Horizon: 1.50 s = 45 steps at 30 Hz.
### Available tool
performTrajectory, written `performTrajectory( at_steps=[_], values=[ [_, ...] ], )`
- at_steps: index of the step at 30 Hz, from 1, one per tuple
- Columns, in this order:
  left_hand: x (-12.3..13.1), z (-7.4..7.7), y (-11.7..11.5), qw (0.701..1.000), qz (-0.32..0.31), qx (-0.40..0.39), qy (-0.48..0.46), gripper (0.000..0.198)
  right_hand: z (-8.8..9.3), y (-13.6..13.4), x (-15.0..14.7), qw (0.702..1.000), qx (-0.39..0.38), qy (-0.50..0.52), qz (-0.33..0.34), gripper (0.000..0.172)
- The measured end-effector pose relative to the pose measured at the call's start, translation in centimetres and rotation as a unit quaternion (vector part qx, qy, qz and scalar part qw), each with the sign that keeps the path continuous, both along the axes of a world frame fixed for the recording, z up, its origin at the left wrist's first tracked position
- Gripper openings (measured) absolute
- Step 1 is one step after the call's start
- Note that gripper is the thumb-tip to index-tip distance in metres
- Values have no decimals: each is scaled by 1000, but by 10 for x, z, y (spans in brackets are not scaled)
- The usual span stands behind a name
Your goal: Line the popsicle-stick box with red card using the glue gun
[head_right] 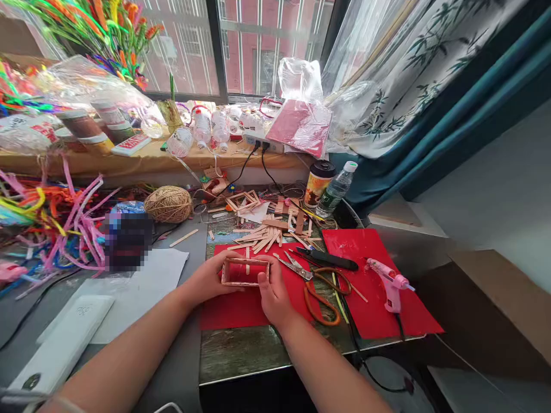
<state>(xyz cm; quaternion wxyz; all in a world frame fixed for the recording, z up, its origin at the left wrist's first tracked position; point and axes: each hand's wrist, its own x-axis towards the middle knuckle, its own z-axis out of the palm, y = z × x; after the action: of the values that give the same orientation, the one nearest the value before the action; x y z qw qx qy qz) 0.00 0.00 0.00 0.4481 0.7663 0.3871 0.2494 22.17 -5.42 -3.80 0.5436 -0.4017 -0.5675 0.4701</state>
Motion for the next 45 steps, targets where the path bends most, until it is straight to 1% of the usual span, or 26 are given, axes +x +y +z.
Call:
performTrajectory(
  at_steps=[1,3,4,5,6,7,8,9,10,12,14,16,18,19,22,23,25,27,29,31,34,36,40,43,45],
  values=[
    [-1,-3,1,998,52,16,-32,64,-1,0,1,1000,12,9,-26,48],
    [-5,-7,4,983,156,52,-85,66,-3,0,3,997,32,-4,-65,54],
    [-8,-9,6,970,207,72,-107,66,-4,1,3,996,40,-26,-77,53],
    [-12,-10,9,948,275,95,-131,67,-4,2,3,993,47,-60,-93,49],
    [-15,-11,12,925,329,117,-146,68,-4,4,2,988,52,-104,-97,44],
    [-19,-11,15,908,364,137,-153,69,-4,6,1,982,59,-156,-89,39],
    [-23,-11,18,899,380,152,-153,69,-3,7,-2,973,69,-208,-74,36],
    [-25,-11,21,897,381,166,-152,70,-2,9,-4,961,80,-257,-58,34],
    [-27,-12,23,899,371,177,-151,69,-1,10,-7,949,89,-299,-46,33],
    [-28,-13,26,908,335,202,-151,65,0,10,-13,927,99,-358,-44,29],
    [-28,-15,28,909,310,243,-133,59,2,8,-16,910,109,-397,-57,21],
    [-28,-17,30,900,311,289,-93,54,3,6,-17,893,120,-428,-74,14],
    [-29,-19,31,895,317,307,-63,52,4,4,-17,879,125,-451,-88,14],
    [-29,-19,32,897,317,301,-61,52,3,3,-17,875,127,-458,-92,17],
    [-28,-19,31,910,327,232,-102,59,2,3,-20,868,135,-470,-88,30],
    [-27,-19,31,912,333,200,-130,64,1,3,-21,866,137,-473,-86,30],
    [-25,-18,30,909,338,122,-213,75,-1,3,-21,864,138,-477,-87,22],
    [-25,-19,30,885,339,35,-319,78,-2,3,-20,864,133,-476,-98,15],
    [-25,-19,32,848,342,-33,-403,70,-4,4,-17,866,124,-472,-112,12],
    [-26,-20,35,820,346,-73,-451,60,-6,6,-12,870,116,-464,-122,13],
    [-25,-20,38,786,339,-124,-502,59,-9,11,-8,880,115,-446,-118,22],
    [-24,-19,39,758,329,-171,-537,58,-9,14,-6,888,116,-432,-106,30],
    [-28,-14,40,701,304,-261,-589,53,-1,13,-5,909,116,-389,-93,36],
    [-35,-10,39,684,275,-320,-596,55,11,8,1,926,105,-346,-107,40],
    [-38,-8,37,678,250,-359,-590,59,18,5,8,936,89,-318,-118,36]
  ],
)
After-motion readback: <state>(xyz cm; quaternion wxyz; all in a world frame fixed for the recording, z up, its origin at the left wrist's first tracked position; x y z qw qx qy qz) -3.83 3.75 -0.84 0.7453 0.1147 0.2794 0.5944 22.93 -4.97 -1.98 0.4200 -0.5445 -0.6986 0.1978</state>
